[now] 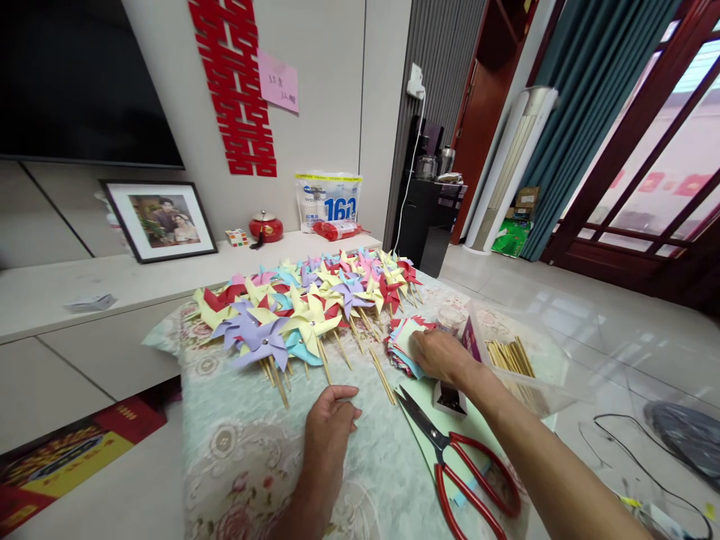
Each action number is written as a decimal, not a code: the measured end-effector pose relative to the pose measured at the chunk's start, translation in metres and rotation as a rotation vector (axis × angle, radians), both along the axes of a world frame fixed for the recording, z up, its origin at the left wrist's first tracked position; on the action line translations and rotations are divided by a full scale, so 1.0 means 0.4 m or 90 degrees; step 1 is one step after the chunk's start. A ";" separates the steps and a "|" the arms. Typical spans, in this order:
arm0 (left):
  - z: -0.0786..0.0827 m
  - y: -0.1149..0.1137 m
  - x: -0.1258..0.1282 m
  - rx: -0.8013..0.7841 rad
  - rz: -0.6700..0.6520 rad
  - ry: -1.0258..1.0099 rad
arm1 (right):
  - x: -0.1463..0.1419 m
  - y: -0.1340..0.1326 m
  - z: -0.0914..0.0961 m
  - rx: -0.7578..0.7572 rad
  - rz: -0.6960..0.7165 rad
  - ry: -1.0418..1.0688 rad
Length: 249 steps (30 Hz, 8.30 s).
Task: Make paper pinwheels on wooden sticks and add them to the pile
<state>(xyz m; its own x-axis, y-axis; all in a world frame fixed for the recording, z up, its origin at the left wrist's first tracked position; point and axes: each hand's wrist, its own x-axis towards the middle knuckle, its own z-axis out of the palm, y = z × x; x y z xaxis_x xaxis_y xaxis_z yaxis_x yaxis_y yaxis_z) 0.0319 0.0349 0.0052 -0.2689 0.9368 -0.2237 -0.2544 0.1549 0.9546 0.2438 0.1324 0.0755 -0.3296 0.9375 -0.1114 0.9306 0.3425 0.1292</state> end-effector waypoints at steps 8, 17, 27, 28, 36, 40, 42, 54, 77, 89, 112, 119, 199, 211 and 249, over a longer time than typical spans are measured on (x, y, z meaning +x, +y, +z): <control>-0.008 0.004 0.000 0.002 -0.003 0.011 | 0.010 0.001 -0.012 0.009 0.004 0.001; -0.001 0.002 0.003 -0.020 -0.004 0.012 | 0.020 0.001 -0.009 0.023 0.011 0.012; -0.001 0.010 0.002 -0.016 -0.003 0.012 | 0.036 0.015 -0.015 0.029 -0.012 0.038; -0.001 0.009 0.003 -0.017 -0.003 0.010 | 0.037 0.019 -0.018 0.030 -0.018 0.041; -0.003 0.009 0.006 -0.025 -0.008 0.011 | 0.048 0.028 -0.036 0.089 -0.035 0.081; -0.006 0.009 0.004 -0.025 -0.008 0.014 | 0.061 0.029 -0.037 0.153 -0.041 0.090; -0.007 0.008 0.004 -0.026 -0.009 0.014 | 0.067 0.030 -0.032 0.192 -0.048 0.092; -0.004 0.016 -0.033 0.005 0.037 0.009 | -0.076 -0.159 0.001 0.249 0.113 0.233; -0.040 -0.240 -0.194 0.445 -0.158 0.724 | -0.212 -0.401 -0.180 0.261 -0.052 0.751; 0.030 -0.213 -0.162 0.641 -0.443 1.129 | -0.198 -0.396 -0.198 0.250 -0.043 0.762; -0.008 -0.262 -0.179 0.461 -0.127 0.755 | -0.196 -0.422 -0.166 0.070 0.270 0.694; -0.004 -0.278 -0.174 0.441 -0.125 0.749 | -0.201 -0.419 -0.188 0.091 0.267 0.626; -0.054 -0.272 -0.144 0.381 0.044 0.912 | -0.238 -0.412 -0.183 0.141 0.225 0.509; -0.047 -0.349 -0.145 0.429 -0.081 1.046 | -0.247 -0.454 -0.173 0.150 0.314 0.482; -0.057 -0.396 -0.170 0.424 -0.106 1.158 | -0.223 -0.540 -0.178 0.239 0.241 0.296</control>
<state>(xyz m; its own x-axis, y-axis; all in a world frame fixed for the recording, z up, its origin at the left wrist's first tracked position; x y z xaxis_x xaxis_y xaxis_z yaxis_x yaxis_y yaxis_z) -0.0361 -0.1235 -0.0178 0.3539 0.7773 0.5202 0.9255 -0.3711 -0.0750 0.1544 -0.0835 0.0045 -0.5760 0.6961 0.4285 0.7435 0.6640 -0.0793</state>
